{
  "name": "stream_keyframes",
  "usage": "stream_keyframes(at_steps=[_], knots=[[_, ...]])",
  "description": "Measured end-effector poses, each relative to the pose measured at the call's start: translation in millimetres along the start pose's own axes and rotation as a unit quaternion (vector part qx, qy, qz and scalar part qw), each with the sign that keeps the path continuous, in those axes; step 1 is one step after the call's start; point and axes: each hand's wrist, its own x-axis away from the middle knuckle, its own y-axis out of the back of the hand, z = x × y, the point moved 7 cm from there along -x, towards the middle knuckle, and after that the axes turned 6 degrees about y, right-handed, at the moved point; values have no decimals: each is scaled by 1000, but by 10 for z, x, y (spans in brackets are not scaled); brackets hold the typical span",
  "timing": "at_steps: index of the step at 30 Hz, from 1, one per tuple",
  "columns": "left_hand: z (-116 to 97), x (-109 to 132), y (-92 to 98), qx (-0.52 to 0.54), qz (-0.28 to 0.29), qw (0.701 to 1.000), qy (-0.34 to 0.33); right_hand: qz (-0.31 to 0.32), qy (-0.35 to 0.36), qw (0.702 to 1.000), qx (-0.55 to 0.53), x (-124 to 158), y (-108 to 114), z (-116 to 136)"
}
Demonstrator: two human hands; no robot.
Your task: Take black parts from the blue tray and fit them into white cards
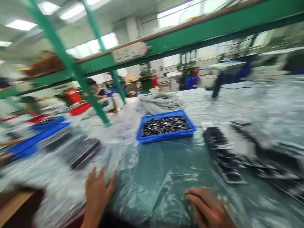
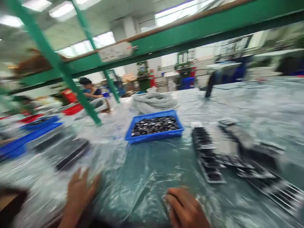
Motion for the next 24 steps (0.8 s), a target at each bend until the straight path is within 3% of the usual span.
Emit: stream_keyframes(at_steps=[1,2,5,8,10,13,15,17,20,22,24], knots=[[-178,-42,18,23,-56,998,-31,28,-41,999,5,-72,-36,-37],[-428,-67,-41,46,-60,993,-87,75,-81,994,1,-138,-99,-107],[-1288,-3,-279,145,-2,956,-254,221,-207,952,-43,-246,-202,-497],[-1817,99,-449,190,47,927,-319,266,-340,902,8,-262,112,-1056],[-1881,107,-494,207,58,924,-315,239,-348,905,57,-332,507,-1341],[-1748,66,-495,231,64,930,-278,173,-338,920,98,-376,1164,-1696],[-1672,43,-492,238,73,935,-252,103,-384,905,150,-293,1587,-1979],[-1655,30,-504,236,85,939,-233,73,-434,870,222,-164,1823,-2241],[-1663,12,-553,226,106,944,-215,150,-490,828,227,3,1613,-2481],[-1639,0,-601,215,128,947,-201,188,-468,839,206,-24,1289,-2414],[-1606,0,-633,203,147,948,-193,201,-406,870,194,-153,958,-2181]])
